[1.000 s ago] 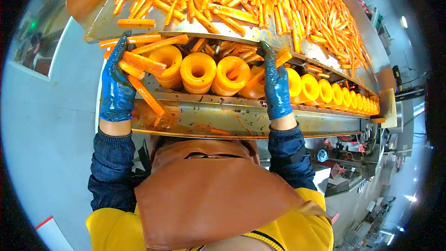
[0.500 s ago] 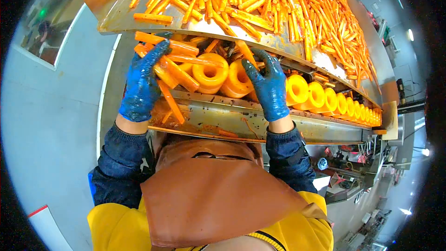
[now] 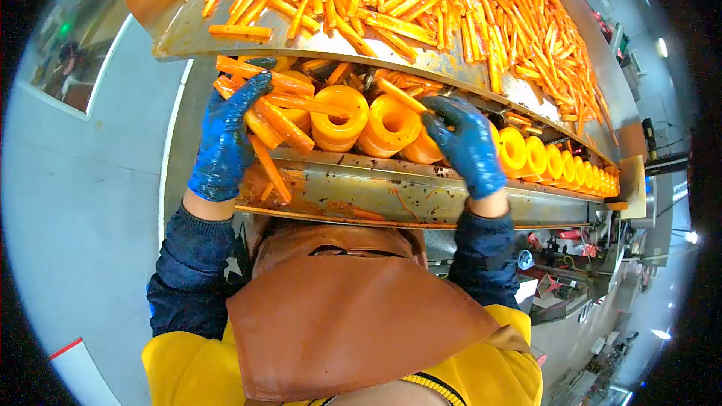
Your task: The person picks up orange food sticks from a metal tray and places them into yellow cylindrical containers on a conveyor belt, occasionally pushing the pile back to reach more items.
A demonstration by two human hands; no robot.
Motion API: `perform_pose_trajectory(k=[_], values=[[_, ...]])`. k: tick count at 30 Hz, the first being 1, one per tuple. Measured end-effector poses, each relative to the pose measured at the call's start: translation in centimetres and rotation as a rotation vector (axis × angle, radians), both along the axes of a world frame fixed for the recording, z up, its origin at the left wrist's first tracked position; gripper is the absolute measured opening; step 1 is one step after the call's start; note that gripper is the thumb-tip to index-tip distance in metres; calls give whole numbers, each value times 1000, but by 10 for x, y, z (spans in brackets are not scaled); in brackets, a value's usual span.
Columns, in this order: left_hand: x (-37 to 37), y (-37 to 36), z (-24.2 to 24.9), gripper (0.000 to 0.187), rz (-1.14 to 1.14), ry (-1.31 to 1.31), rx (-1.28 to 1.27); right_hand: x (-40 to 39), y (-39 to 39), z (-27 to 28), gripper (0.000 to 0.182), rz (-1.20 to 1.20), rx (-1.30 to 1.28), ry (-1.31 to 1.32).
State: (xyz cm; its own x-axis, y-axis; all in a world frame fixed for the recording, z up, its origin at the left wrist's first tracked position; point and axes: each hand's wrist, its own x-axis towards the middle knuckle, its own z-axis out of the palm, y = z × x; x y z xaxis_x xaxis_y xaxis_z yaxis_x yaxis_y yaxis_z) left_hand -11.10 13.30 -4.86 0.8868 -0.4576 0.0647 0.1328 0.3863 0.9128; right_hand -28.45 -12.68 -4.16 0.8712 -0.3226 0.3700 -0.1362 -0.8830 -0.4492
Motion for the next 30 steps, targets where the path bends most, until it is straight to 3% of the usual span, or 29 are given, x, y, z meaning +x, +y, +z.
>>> perform_pose_trajectory(k=[1, 4, 5, 8, 9, 11, 13, 14, 17, 19, 21, 23, 25, 27, 29, 30], values=[[-2, 0, 5, 31, -4, 128, -19, -13, -8, 7, 27, 0, 0, 71], [3, -8, 1, 33, -55, 110, 7, -28, -14, 33, 26, -139, -25, 442], [2, -10, 1, 33, -68, 109, 24, -27, -15, 27, 26, -146, -23, 443], [-13, -28, 13, 31, -115, 48, 47, -14, -16, 8, 33, -114, -241, 96], [-15, -31, 15, 30, -121, 24, 81, -6, -12, 9, 33, -111, -243, 91], [-12, -37, 11, 26, -152, -25, 169, 14, 8, 12, 42, 81, -20, -180], [-17, -50, 10, 24, -352, -289, 288, 33, 39, 13, 49, 366, 196, -240], [-21, -57, 8, 23, -340, -430, 357, 35, 52, 18, 51, 323, 246, 24], [-22, -53, 33, 25, -263, -573, 383, 44, 47, -9, 33, 279, 255, -234], [-2, -48, 29, 25, -235, -581, 425, 35, 37, -16, 26, 68, 550, -267], [6, -47, 36, 23, -82, -602, 336, 26, 25, -21, 27, -68, 452, -108], [10, -55, 27, 21, -123, -616, 448, 13, 22, -25, 36, -105, 327, 27], [9, -67, 17, 20, -382, -781, 834, 8, 20, -30, 37, -157, 251, -69], [9, -73, 10, 21, -399, -704, 730, 3, 15, -29, 39, -209, 175, -168], [10, -75, 18, 22, -232, -404, 455, -7, 10, -27, 40, -201, 185, -272], [14, -74, 20, 22, -189, -416, 345, -10, 8, -28, 39, -219, 287, -260]])
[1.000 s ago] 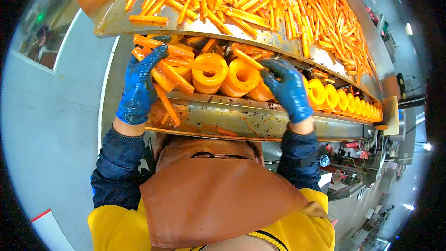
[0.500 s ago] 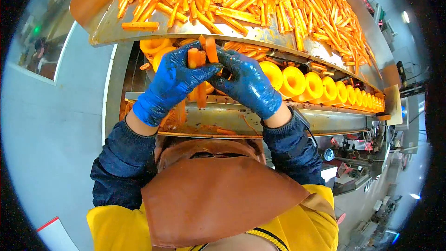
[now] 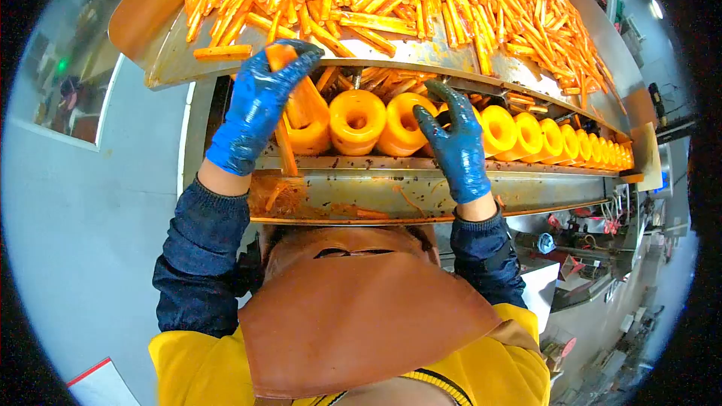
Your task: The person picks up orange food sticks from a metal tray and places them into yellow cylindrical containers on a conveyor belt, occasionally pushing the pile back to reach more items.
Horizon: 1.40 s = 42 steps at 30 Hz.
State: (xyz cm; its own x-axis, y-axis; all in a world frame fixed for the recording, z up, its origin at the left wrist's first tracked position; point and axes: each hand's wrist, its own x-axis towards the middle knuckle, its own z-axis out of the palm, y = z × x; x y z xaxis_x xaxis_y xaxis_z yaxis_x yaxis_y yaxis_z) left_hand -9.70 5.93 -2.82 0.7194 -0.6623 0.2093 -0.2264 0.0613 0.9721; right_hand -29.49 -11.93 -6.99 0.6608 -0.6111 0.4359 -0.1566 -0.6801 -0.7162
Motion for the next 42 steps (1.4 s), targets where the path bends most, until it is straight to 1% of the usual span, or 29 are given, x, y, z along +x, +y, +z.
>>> perform_pose_trajectory(k=[1, 3, 4, 5, 7, 9, 11, 12, 13, 15, 16, 18, 19, 20, 22, 23, 25, 26, 27, 29, 30, 31, 33, 35, 37, 38, 39, 41, 42], values=[[1, -3, -3, 22, -2, -2, 3, -2, 1, 1, 39, -2, 3, -2], [2, -9, -19, 21, 97, 14, -43, -5, 3, 5, 37, 20, 79, -6], [9, -11, -35, 23, 61, 112, 78, -4, 2, 2, 35, 62, 13, -49], [9, -11, -44, 23, 65, 109, 79, -4, 2, -1, 35, 66, 14, -52], [5, -9, -46, 26, -127, -54, 236, -5, 4, -4, 35, 91, -18, -25], [5, -3, -32, 28, -110, -116, 244, -9, 3, -5, 34, 86, -9, -7], [12, 1, -14, 27, 112, 95, -19, -13, 2, -8, 33, 49, 103, 16], [22, 4, -7, 25, 171, 51, -152, -14, 4, -2, 32, 57, 239, 19], [31, 7, -5, 20, 296, -27, -208, -15, 5, -3, 32, 62, 242, 20], [49, 8, -18, 17, 349, -79, -153, -15, 4, -4, 31, 42, 159, 63], [49, 8, -31, 17, 354, -82, -153, -14, 2, -9, 31, 55, 46, 40], [47, 5, -51, 19, 265, -153, 97, -13, 3, -8, 30, 81, 28, 25], [44, 5, -48, 19, 266, -155, 97, -13, 4, -7, 29, 101, 10, 14], [41, 5, -45, 21, 243, -327, 126, -14, 8, 0, 30, 89, 161, 55], [30, 2, -36, 28, 254, -640, 174, -14, 6, -3, 31, 99, 115, 24], [28, 2, -35, 28, 255, -637, 174, -15, 5, -4, 32, 111, 68, -7], [26, 2, -33, 31, 231, -717, 143, -15, 5, -3, 33, 111, 134, 2], [23, 5, -23, 35, 246, -660, 231, -16, 7, 0, 33, 95, 163, 23], [28, 6, -20, 35, 246, -660, 231, -16, 8, 2, 32, 78, 194, 44], [46, 8, -18, 26, 326, -412, -94, -15, 8, -1, 31, 83, 189, 30], [55, 10, -20, 21, 350, -427, -195, -15, 8, -1, 31, 98, 156, 35], [56, 11, -17, 21, 353, -426, -197, -14, 7, 0, 31, 114, 121, 38], [57, 13, -9, 17, 431, -415, -313, -12, 9, 2, 30, 133, 111, 47], [62, 18, -19, 16, 439, -383, -310, -10, 7, 5, 29, 143, 102, 52], [71, 17, -42, 19, 264, -647, 5, -9, 2, 15, 26, 228, 68, 119], [55, 20, -23, 22, 140, -755, 184, -7, -6, 24, 22, 254, -26, 143], [61, 16, -17, 22, 128, -756, 163, -7, -18, 31, 20, 224, -47, 187], [90, 25, -13, 34, 181, -1108, 185, -1, -67, 24, 18, 162, -92, 74], [115, 34, -10, 40, 221, -1191, 353, 3, -87, 38, 18, 37, -150, 164]])
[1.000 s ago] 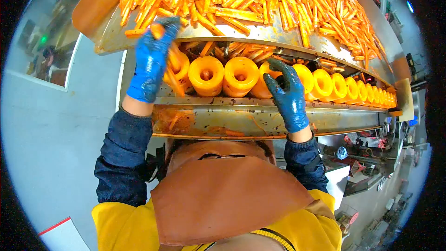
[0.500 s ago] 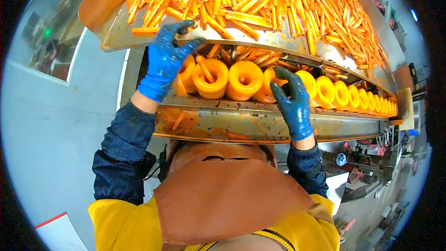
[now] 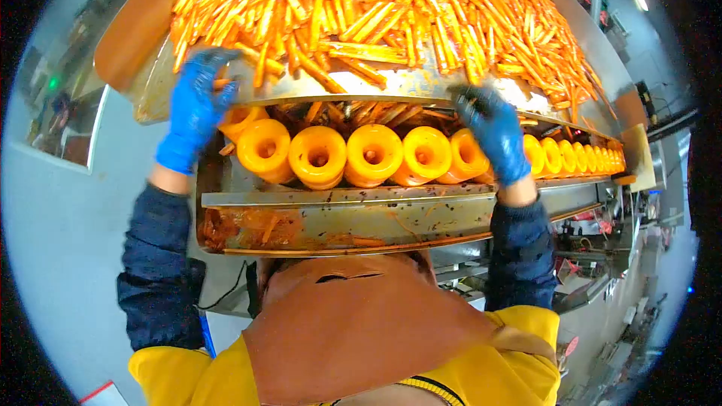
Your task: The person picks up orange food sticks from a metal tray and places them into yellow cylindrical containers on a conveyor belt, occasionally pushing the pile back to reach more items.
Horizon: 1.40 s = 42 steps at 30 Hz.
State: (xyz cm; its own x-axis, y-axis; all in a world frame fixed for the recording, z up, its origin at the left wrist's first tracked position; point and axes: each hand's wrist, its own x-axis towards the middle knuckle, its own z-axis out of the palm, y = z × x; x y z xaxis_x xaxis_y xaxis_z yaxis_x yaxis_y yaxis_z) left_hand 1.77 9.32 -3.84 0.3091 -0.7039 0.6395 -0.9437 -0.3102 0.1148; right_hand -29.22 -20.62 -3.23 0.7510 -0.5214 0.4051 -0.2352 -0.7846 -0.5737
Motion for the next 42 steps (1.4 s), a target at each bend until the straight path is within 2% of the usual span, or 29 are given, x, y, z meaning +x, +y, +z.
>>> perform_pose_trajectory(k=[1, 3, 4, 6, 7, 8, 10, 11, 13, 14, 16, 17, 19, 20, 22, 23, 25, 26, 27, 29, 30, 31, 33, 35, 37, 39, 40, 41, 42], values=[[29, 11, 2, 46, 114, -82, 124, 5, -20, 14, 19, -123, -67, 78], [76, 31, 2, 55, 199, -63, 405, 19, -66, 26, 28, -247, -211, 143], [82, 29, 4, 55, 194, -66, 399, 28, -80, 31, 34, -273, -175, 238], [89, 24, 7, 45, 134, 370, 452, 52, -108, 28, 47, -297, -202, 487], [89, 17, 5, 45, 133, 367, 451, 65, -120, 16, 54, -296, -269, 641], [85, 6, 3, 38, 90, 253, 475, 78, -111, 13, 59, -326, -232, 602], [69, -19, 5, 24, 43, 92, 564, 94, -102, 10, 51, -251, -185, 608], [58, -30, 6, 24, 47, 92, 565, 102, -100, 6, 50, -238, -152, 603], [34, -46, 7, 28, -263, 234, 388, 104, -92, 7, 48, -154, -163, 607], [20, -56, 9, 28, -260, 237, 387, 104, -92, 6, 48, -149, -145, 604], [-6, -76, 14, 36, -21, 122, 411, 102, -105, 1, 48, -121, -64, 618], [-12, -85, 14, 36, -22, 125, 412, 95, -100, 13, 47, -170, 29, 661], [-17, -107, 16, 44, -244, -106, 136, 89, -105, 12, 46, -242, 39, 629], [-18, -118, 14, 44, -243, -104, 132, 87, -106, 10, 46, -242, 34, 631], [-23, -142, 9, 47, -388, -160, 267, 83, -105, 6, 44, -188, -244, 584], [-30, -153, 13, 47, -389, -159, 264, 83, -104, 9, 44, -189, -246, 586], [-44, -174, 21, 42, -239, -210, 621, 88, -105, 15, 42, -158, -163, 712], [-49, -185, 18, 36, -185, -271, 672, 89, -115, 15, 40, -126, -102, 763], [-46, -187, 15, 36, -184, -269, 670, 88, -138, -2, 36, -229, 132, 678], [-47, -186, 20, 29, -155, -176, 694, 57, -139, 4, 30, -46, 608, 294], [-44, -179, 27, 31, -149, -94, 708, 43, -148, -6, 24, 19, 714, 131], [-40, -171, 31, 31, -151, -91, 709, 34, -159, -4, 24, 108, 417, 221], [-25, -153, 29, 32, -142, 133, 446, 16, -131, 18, 27, 101, 585, 131], [8, -139, 9, 41, -137, 30, 153, 2, -90, 41, 29, 171, 531, 152], [25, -122, 8, 50, -83, 173, -53, 0, -61, 48, 32, 148, 758, 256], [22, -97, 23, 49, -8, 472, -89, 8, -27, 47, 33, 190, 541, 448], [25, -86, 18, 49, -4, 470, -88, 14, -8, 51, 37, 330, 421, 510], [30, -74, 9, 48, 48, 416, -103, 20, 6, 43, 34, 433, -48, 389], [35, -64, -1, 47, 100, 361, -119, 25, 21, 45, 33, 437, -269, 488]])
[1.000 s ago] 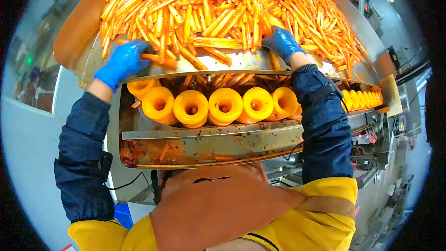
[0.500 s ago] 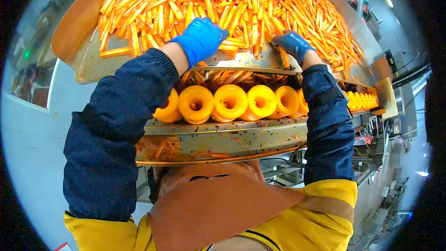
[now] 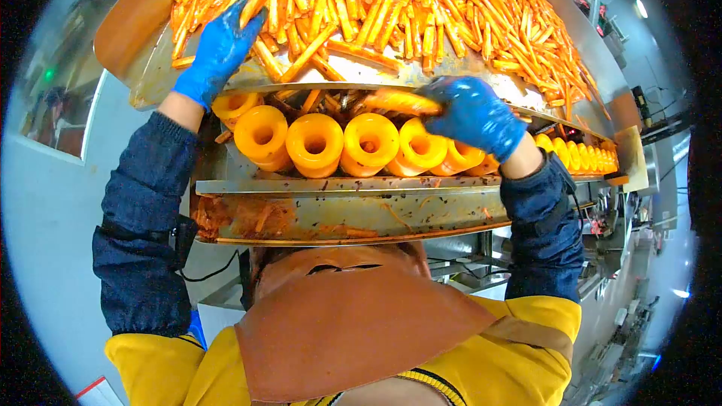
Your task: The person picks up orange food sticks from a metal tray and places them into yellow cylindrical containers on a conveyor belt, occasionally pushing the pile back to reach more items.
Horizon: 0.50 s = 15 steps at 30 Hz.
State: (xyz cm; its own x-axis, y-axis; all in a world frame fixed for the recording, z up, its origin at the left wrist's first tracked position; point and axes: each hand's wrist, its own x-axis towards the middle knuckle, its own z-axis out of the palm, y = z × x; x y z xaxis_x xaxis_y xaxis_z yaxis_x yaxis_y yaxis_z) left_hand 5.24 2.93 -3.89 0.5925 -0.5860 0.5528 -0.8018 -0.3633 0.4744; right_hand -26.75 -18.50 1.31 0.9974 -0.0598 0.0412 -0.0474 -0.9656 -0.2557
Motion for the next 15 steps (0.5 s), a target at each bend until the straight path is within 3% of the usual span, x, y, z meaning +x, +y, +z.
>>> perform_pose_trajectory(k=[1, 3, 4, 5, 8, 11, 13, 14, 15], values=[[2, 9, -7, 47, 7, -3, 1, 9, 20, 7, 33, 49, -230, 49], [2, 27, -17, 45, 63, -167, 143, 35, 43, -8, 22, 183, -468, -4], [-2, 32, -16, 45, 90, -127, 192, 46, 56, -24, 14, 158, -491, -45], [1, 37, -25, 45, 100, -128, 192, 54, 67, -32, 12, 290, -449, -172], [5, 46, -47, 41, 166, -215, 155, 63, 92, -50, 11, 413, -418, -177], [0, 46, -46, 41, 191, -145, 142, 57, 93, -38, 17, 353, -418, -39], [1, 45, -48, 41, 202, -155, 139, 49, 83, -22, 27, 200, -188, -120], [3, 45, -48, 44, 193, -184, 145, 48, 79, -30, 28, 152, 6, -337], [3, 45, -49, 47, 183, -214, 151, 51, 84, -36, 28, 156, 2, -334]])
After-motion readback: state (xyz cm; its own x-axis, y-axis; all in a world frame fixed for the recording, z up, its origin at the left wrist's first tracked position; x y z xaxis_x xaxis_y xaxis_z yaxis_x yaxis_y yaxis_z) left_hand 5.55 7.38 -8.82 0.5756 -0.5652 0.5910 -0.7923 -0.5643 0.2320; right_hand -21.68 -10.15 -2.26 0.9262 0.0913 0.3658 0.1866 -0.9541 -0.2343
